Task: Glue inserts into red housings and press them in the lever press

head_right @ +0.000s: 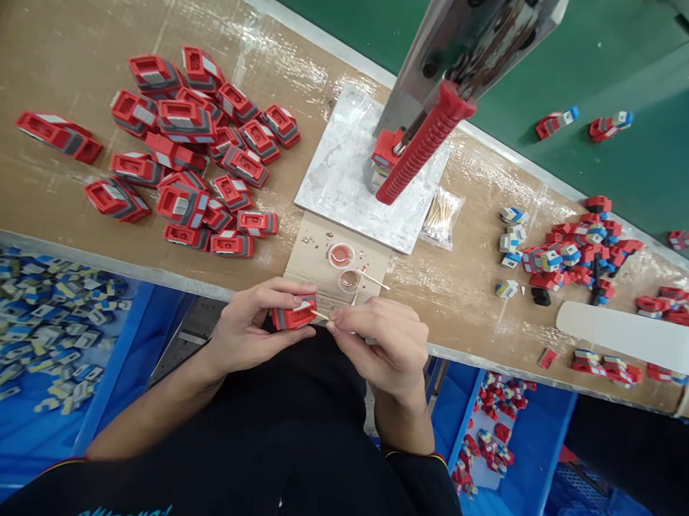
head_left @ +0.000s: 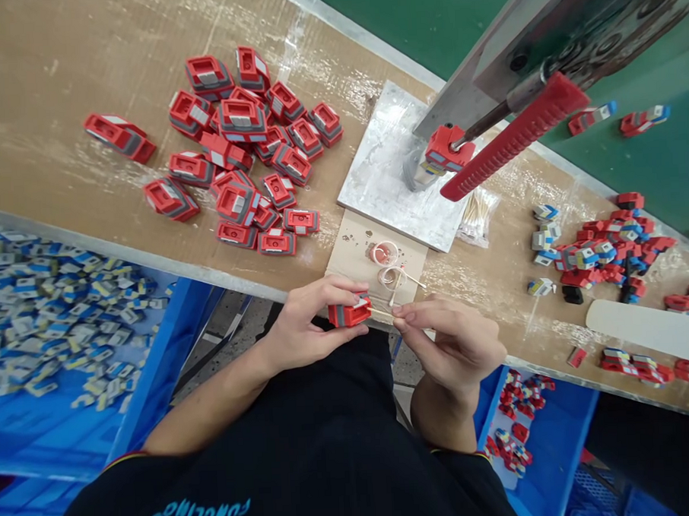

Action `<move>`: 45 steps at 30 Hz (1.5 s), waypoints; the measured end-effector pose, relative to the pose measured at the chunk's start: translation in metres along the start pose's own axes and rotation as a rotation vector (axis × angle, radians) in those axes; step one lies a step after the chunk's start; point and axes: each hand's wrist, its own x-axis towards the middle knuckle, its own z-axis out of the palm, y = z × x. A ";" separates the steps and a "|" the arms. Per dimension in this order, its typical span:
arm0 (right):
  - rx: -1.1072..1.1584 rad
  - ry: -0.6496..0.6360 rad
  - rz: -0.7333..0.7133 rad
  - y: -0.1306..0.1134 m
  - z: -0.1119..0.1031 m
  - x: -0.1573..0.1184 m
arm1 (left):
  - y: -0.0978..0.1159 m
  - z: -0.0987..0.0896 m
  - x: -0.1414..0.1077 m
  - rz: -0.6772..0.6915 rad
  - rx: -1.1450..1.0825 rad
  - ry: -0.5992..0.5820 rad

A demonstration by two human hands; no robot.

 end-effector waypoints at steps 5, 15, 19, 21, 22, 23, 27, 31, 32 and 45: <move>0.012 -0.021 0.014 -0.002 -0.001 0.000 | 0.001 -0.002 0.000 -0.005 0.026 -0.008; 0.144 -0.040 0.001 -0.004 0.010 0.003 | -0.001 0.002 -0.001 -0.009 -0.046 -0.001; 0.117 -0.005 -0.023 -0.004 0.013 0.004 | -0.001 0.002 -0.002 -0.036 -0.076 -0.002; 0.083 0.010 -0.032 -0.003 0.013 0.004 | 0.000 0.002 -0.002 -0.044 -0.082 -0.018; 0.064 0.016 -0.041 -0.003 0.013 0.004 | 0.001 0.002 -0.001 -0.048 -0.081 -0.025; 0.044 0.022 -0.053 -0.003 0.012 0.004 | 0.002 0.001 -0.001 -0.051 -0.079 -0.030; -0.060 0.021 -0.076 -0.003 0.005 0.000 | 0.002 -0.001 0.000 -0.062 -0.065 -0.028; -0.099 -0.039 -0.045 -0.006 -0.004 -0.002 | 0.002 -0.004 0.000 -0.076 -0.053 -0.040; -0.090 -0.049 -0.040 -0.006 -0.005 -0.001 | 0.002 -0.004 0.000 -0.078 -0.050 -0.044; 0.107 -0.025 -0.044 -0.004 0.010 0.003 | 0.004 0.002 -0.001 -0.127 -0.093 -0.039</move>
